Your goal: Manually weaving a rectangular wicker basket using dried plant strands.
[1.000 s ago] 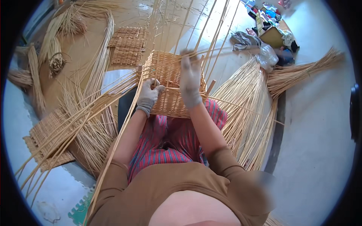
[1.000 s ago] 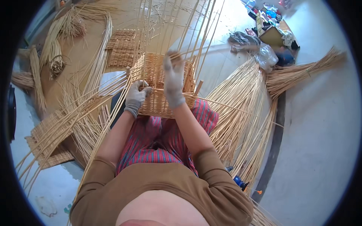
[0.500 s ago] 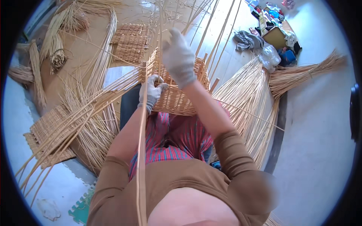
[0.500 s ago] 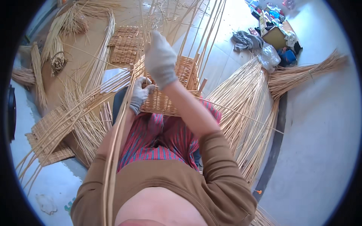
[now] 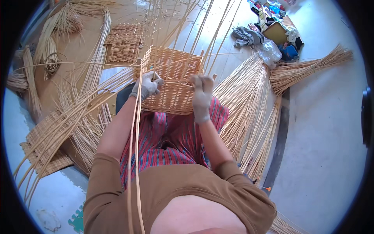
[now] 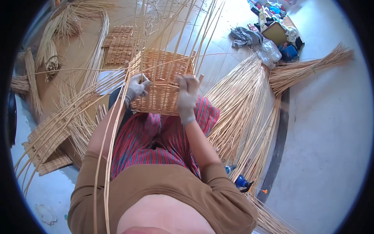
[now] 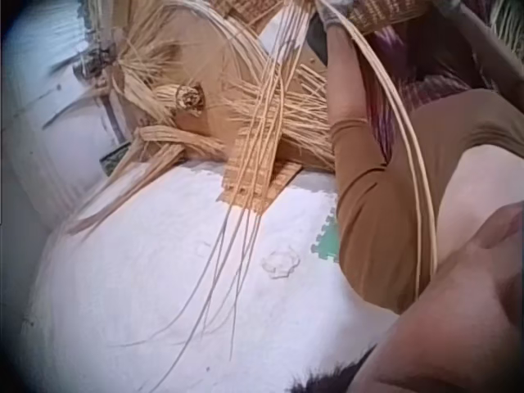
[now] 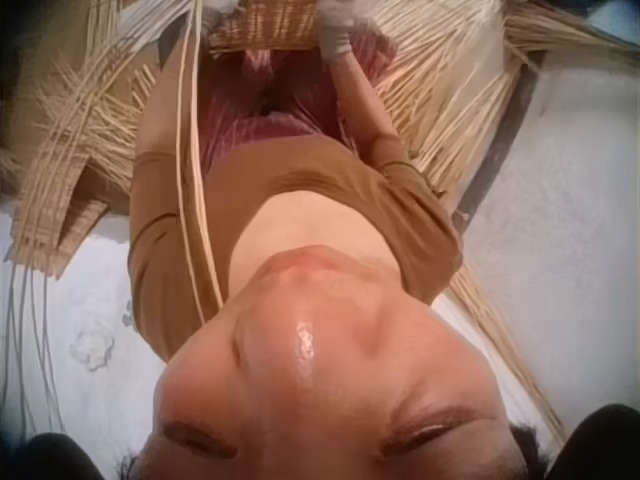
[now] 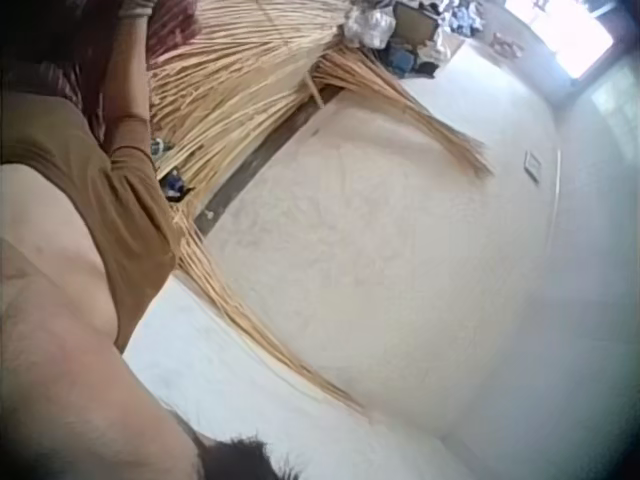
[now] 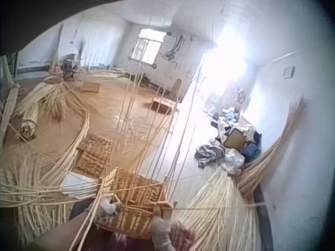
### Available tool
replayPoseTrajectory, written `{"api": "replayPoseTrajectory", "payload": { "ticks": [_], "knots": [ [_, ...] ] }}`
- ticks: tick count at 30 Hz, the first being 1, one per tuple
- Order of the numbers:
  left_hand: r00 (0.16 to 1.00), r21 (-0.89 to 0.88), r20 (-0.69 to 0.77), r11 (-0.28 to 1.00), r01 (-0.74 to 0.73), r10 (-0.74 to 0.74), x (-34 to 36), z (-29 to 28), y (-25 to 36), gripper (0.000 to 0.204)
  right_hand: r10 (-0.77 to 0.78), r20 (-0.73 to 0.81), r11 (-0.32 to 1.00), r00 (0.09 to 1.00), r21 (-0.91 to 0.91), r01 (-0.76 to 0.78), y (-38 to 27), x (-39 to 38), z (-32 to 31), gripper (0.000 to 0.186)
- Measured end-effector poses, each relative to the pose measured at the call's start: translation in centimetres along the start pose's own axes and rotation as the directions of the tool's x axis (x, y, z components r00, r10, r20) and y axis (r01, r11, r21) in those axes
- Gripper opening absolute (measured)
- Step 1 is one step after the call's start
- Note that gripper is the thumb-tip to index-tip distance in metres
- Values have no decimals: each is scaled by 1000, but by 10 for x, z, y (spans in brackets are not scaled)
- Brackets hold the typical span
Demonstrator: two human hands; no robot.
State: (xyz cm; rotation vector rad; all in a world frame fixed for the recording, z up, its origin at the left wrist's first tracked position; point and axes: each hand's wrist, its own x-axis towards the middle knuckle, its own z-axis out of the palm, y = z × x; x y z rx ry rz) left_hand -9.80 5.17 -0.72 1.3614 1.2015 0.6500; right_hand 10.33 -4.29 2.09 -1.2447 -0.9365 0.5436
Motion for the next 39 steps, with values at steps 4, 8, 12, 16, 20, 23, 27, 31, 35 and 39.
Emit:
{"api": "replayPoseTrajectory", "payload": {
  "ticks": [4, 8, 12, 16, 20, 23, 27, 31, 35, 39],
  "knots": [
    [994, -60, -107, 998, 11, -17, 3, 10, -2, 23, -516, 409, 582, 753, -478, 658, -26, 85, 84, 61],
    [998, -115, -65, 993, 15, -22, 6, 6, -6, 20, -97, 351, 945, 931, -260, 197, -33, 85, 94, 68],
    [999, -106, -33, 994, 31, -34, 6, 1, -9, 18, -13, 457, 939, 889, -299, 167, 12, -22, 16, 64],
    [1000, -82, -17, 997, -10, 8, 1, 1, -8, 19, 6, 384, 814, 923, -538, 218, 29, -58, 11, 68],
    [1000, -132, -1, 991, 1, -1, 0, 1, -4, 25, 176, 299, 698, 938, -709, 95, -27, 28, 80, 85],
    [999, -146, -10, 988, 43, -45, 2, 2, -3, 29, -437, 242, 824, 866, -279, 494, -52, 75, 95, 85],
    [999, -137, -24, 990, 44, -48, 1, 3, -3, 18, -83, -30, 949, 996, 302, 88, -2, 38, 26, 43],
    [1000, -310, -27, 951, -1, -7, -7, 4, -3, 17, -76, -53, 895, 996, 437, 92, 62, -14, -33, 19],
    [992, -247, -129, 969, -17, -16, -8, 15, 5, 31, 79, -158, 917, 984, 398, -10, 38, -27, -16, 20],
    [960, -225, -278, 973, -49, -16, -7, 28, 15, 30, -268, 201, 776, 942, 625, 87, -10, -39, -2, 19]
  ]
}}
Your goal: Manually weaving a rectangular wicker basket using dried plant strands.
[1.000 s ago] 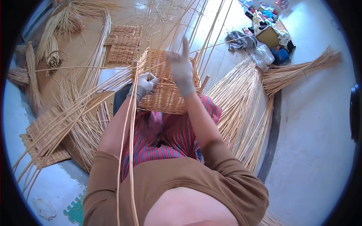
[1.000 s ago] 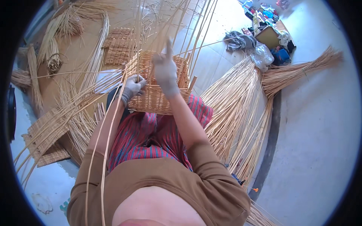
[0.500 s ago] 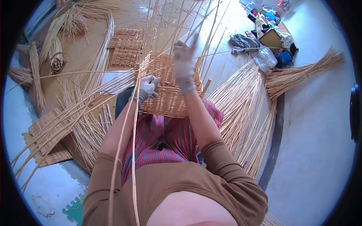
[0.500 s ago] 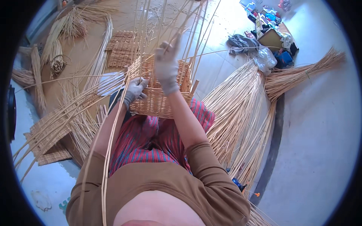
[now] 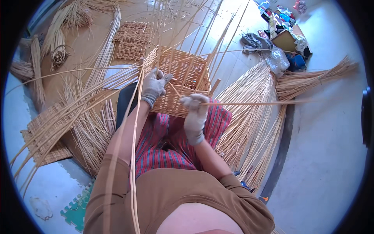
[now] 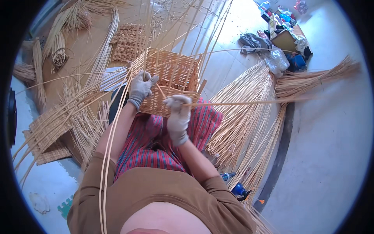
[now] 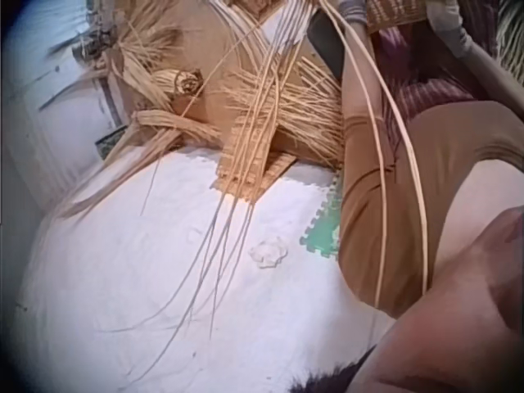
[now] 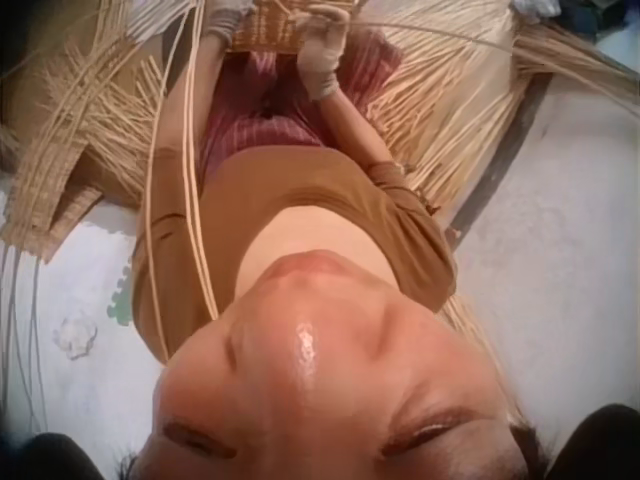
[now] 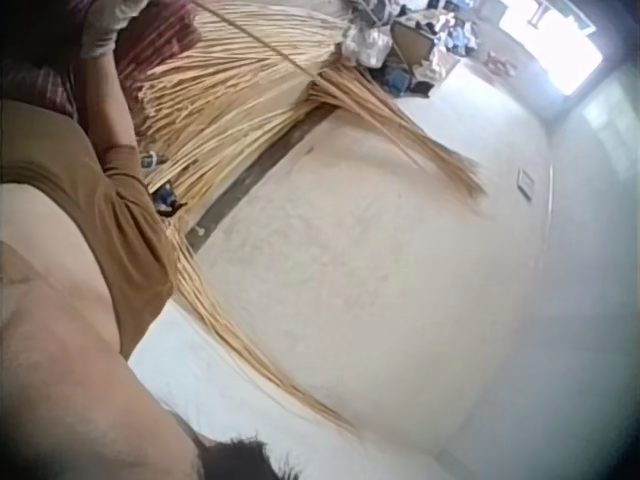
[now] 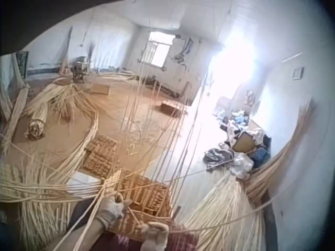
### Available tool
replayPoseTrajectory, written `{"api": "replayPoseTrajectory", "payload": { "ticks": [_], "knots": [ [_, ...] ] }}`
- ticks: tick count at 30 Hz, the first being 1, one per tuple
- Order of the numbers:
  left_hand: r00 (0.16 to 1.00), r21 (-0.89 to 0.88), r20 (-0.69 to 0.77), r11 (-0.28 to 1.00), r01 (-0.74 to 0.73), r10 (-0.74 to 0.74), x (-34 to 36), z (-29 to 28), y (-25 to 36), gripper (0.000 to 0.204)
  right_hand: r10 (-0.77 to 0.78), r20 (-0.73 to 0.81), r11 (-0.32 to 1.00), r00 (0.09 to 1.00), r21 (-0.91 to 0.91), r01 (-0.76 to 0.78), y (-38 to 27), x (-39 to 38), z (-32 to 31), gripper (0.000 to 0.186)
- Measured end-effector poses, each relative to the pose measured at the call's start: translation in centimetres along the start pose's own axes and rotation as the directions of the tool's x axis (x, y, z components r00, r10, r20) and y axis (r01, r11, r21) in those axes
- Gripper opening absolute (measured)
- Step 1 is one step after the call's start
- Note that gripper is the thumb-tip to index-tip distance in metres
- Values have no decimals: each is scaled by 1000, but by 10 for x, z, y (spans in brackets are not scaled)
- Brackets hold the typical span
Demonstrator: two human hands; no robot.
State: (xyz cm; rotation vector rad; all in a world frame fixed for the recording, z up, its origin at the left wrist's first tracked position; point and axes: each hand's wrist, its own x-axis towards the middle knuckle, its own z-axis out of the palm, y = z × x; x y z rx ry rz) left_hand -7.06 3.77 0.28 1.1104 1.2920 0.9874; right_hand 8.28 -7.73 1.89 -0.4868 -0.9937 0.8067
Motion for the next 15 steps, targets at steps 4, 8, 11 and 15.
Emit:
{"api": "replayPoseTrajectory", "payload": {
  "ticks": [4, 8, 11, 15],
  "knots": [
    [924, 163, -177, 936, -311, 338, -24, 1, 6, 24, 267, -488, 757, 831, -428, -494, -33, 22, -63, 13],
    [781, 344, -20, 737, -581, 625, -33, 32, 7, 35, 321, -562, 912, 762, -34, -410, -32, 4, -122, 13],
    [910, 707, 277, 577, -409, 307, -9, 57, 4, 68, 353, -562, 887, 748, -52, -458, -26, -13, -140, 13],
    [928, 250, 370, 967, -58, -40, 7, 55, -9, 55, 378, -546, 814, 747, -188, -550, -34, -4, -139, 10]
  ]
}}
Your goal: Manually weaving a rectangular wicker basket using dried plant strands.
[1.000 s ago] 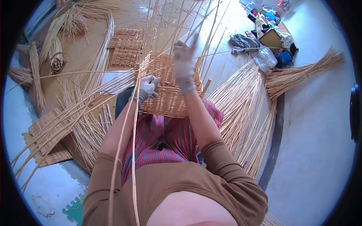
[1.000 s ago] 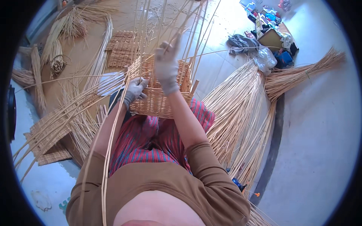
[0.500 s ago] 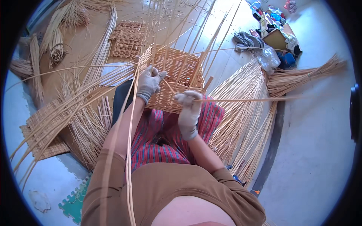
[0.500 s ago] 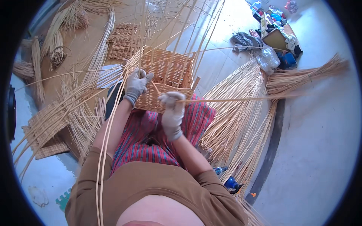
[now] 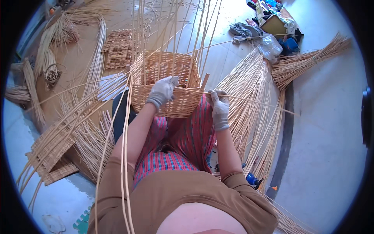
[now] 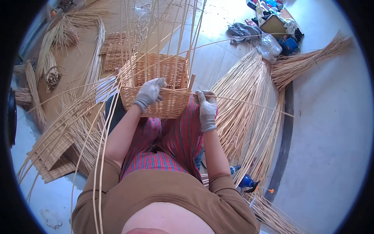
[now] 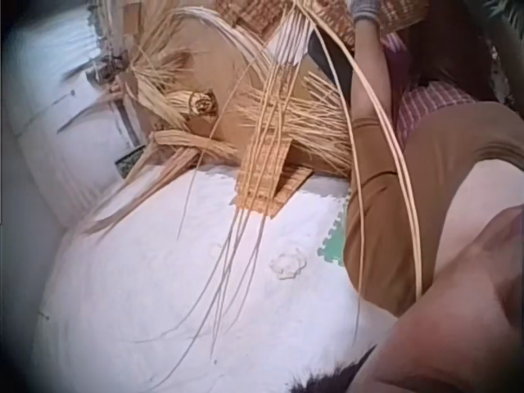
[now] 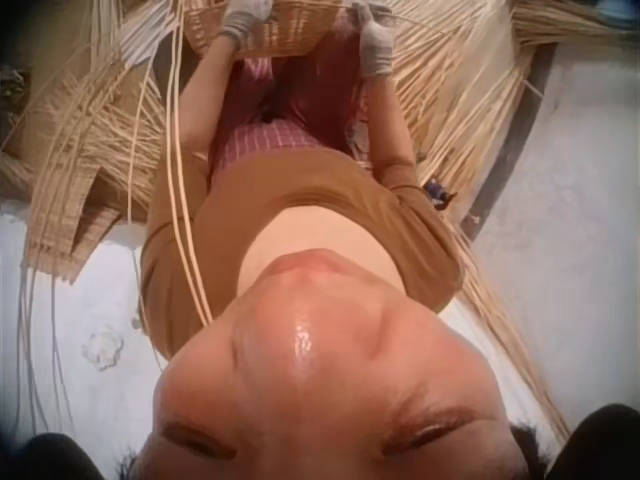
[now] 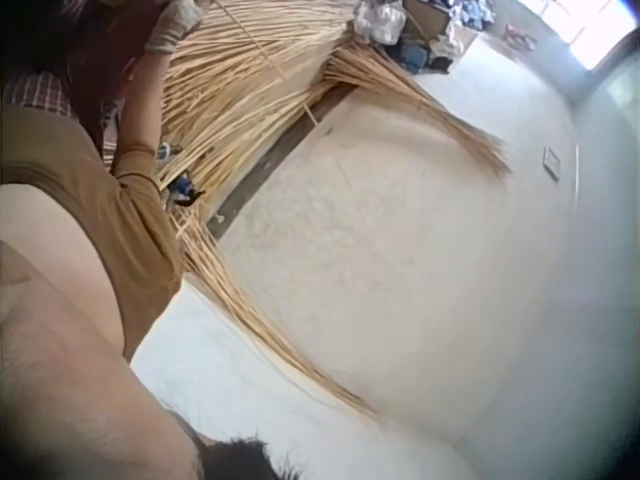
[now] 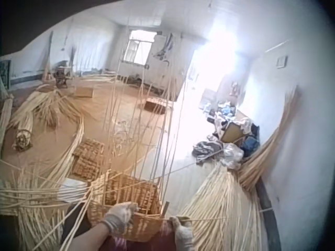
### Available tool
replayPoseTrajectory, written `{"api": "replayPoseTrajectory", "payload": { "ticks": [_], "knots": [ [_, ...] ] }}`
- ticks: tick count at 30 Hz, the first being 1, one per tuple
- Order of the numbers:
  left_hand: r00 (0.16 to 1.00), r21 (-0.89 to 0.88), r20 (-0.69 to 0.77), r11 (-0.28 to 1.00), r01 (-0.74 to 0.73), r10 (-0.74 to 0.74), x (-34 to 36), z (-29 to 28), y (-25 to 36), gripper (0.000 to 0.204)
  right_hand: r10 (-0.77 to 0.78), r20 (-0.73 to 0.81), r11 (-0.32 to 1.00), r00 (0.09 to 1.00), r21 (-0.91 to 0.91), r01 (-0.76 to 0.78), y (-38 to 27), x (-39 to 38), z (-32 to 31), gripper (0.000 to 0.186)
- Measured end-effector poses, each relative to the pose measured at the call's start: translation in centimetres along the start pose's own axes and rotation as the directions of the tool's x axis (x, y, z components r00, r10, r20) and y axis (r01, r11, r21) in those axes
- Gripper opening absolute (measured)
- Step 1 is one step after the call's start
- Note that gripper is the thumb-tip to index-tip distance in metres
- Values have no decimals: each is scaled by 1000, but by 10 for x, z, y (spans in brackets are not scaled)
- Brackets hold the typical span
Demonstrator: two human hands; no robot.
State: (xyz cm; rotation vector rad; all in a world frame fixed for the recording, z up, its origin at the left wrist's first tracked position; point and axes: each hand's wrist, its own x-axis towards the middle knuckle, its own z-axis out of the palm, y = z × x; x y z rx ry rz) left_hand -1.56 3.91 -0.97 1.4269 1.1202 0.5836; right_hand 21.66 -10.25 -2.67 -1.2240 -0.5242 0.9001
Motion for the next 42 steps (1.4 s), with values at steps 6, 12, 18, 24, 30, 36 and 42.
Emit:
{"api": "replayPoseTrajectory", "payload": {
  "ticks": [6, 12, 18, 24, 30, 36, 42],
  "knots": [
    [971, 400, -126, 906, -138, 203, -10, 7, -2, 46, -502, 337, 727, 797, -335, 599, -56, 48, 88, 34],
    [985, 292, -136, 954, -67, 111, -9, 10, 0, 48, -686, 397, 466, 610, -404, 787, -58, 69, 131, 49],
    [935, 351, -166, 905, -241, 313, 0, 5, 15, 62, -359, -56, 900, 932, 244, 362, -12, 9, 27, 22],
    [954, 409, -270, 912, -9, 130, 3, 16, 48, 65, -519, 118, 848, 846, -53, 527, -38, -19, 46, 29],
    [813, 74, -396, 897, -435, 427, -60, -13, -50, 30, 132, 70, 947, 989, -304, -105, -43, -23, 13, 27],
    [844, -385, -528, 913, -137, -96, -108, -79, -119, 19, 142, 183, 881, 973, -472, -40, 39, -40, 64, 26],
    [611, 63, -758, 958, -281, 229, -116, -118, -68, 30, 76, 203, 574, 976, -810, 124, 61, -28, 95, 37]
  ]
}}
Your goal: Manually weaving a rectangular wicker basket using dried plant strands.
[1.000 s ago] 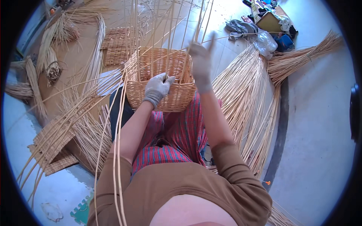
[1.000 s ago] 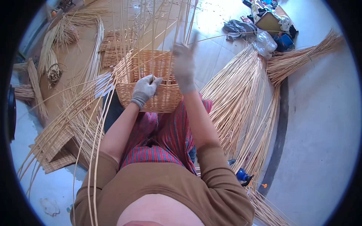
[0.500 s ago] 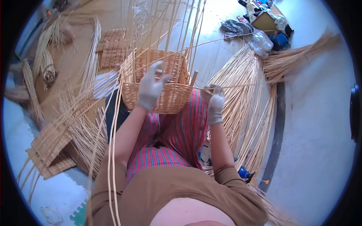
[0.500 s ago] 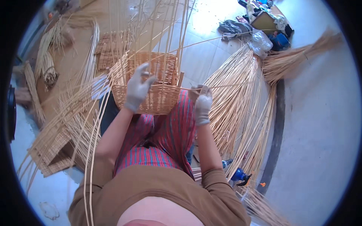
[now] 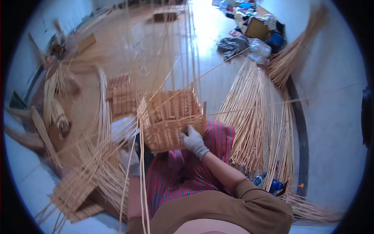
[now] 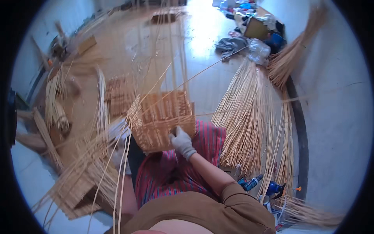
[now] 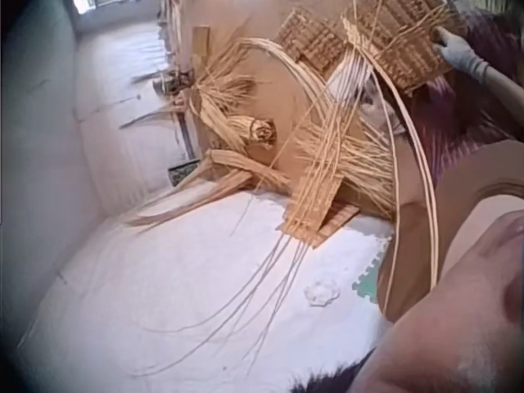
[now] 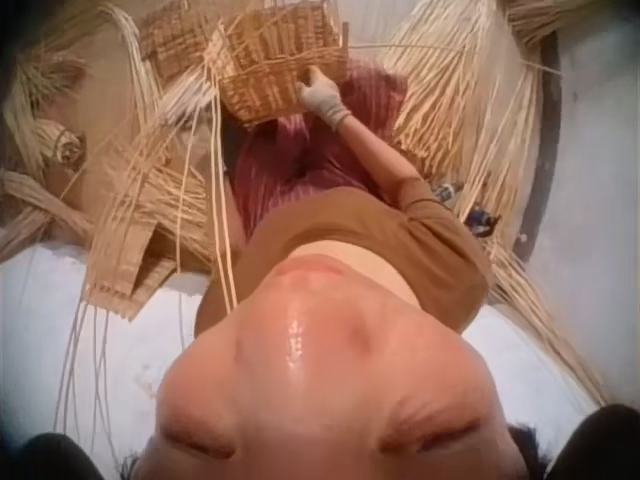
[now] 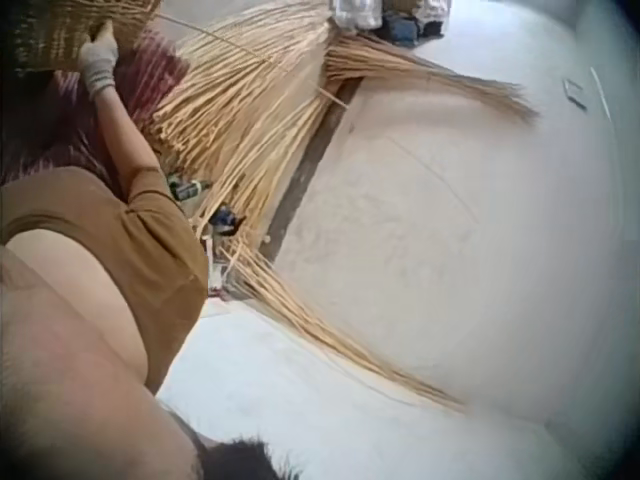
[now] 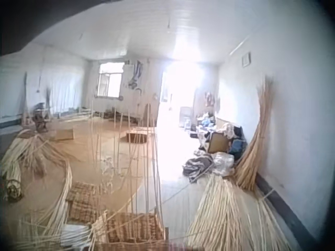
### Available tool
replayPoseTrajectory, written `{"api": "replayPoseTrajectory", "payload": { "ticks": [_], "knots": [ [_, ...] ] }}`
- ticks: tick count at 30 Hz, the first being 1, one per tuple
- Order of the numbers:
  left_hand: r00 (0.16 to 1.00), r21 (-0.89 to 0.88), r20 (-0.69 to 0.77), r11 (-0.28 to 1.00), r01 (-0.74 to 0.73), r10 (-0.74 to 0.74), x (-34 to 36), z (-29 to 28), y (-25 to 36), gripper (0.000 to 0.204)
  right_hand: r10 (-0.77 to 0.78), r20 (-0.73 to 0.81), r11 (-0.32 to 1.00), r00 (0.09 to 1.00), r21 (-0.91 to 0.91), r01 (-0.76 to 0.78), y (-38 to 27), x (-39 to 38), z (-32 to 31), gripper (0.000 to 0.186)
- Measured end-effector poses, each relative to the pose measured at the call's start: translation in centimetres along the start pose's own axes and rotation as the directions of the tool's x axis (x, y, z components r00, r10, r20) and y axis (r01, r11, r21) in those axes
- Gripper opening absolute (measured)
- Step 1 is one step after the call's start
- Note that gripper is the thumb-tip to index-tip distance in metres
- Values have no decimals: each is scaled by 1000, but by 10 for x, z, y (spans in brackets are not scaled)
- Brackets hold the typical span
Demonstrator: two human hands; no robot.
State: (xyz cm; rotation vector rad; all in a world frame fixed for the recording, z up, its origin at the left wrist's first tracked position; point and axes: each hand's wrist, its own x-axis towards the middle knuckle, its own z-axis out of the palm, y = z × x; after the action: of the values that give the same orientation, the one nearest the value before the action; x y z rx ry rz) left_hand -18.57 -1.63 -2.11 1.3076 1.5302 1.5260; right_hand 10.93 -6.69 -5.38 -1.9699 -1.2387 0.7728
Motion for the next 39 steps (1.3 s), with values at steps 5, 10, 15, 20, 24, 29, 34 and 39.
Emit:
{"api": "replayPoseTrajectory", "payload": {
  "ticks": [5, 10, 15, 20, 24, 29, 34, 39],
  "knots": [
    [985, -321, 47, 931, 174, -168, -5, -1, 16, 19, -211, 111, 976, 971, -35, 216, -30, -36, -11, 21],
    [990, -320, 136, 947, 6, 40, -43, -7, -5, 15, -543, 303, 837, 783, 266, 478, -115, -88, 7, 22],
    [763, -245, 460, 762, 600, -454, -27, -42, 13, 35, -949, 315, 196, 34, 498, 845, -167, -96, 57, 39],
    [822, -110, 394, 909, -402, 411, -22, -13, 78, 45, -903, 409, 272, 130, 310, 911, -166, -120, 29, 37],
    [916, -573, 246, 810, -125, 315, 6, 8, 97, 34, -792, 485, 512, 371, 196, 836, -149, -88, -39, 25],
    [872, -554, 207, 788, -270, 444, 2, -9, 47, 33, -432, 13, 367, 902, 916, 163, -84, 28, -51, 42],
    [999, -604, 29, 797, -1, 24, -46, 30, -6, 41, -423, -75, 629, 903, 693, 352, -36, 40, -44, 19],
    [915, -141, 397, 990, -11, 66, 7, 71, -28, 72, -400, -260, 853, 879, 245, 461, -29, 24, -50, 18]
  ]
}}
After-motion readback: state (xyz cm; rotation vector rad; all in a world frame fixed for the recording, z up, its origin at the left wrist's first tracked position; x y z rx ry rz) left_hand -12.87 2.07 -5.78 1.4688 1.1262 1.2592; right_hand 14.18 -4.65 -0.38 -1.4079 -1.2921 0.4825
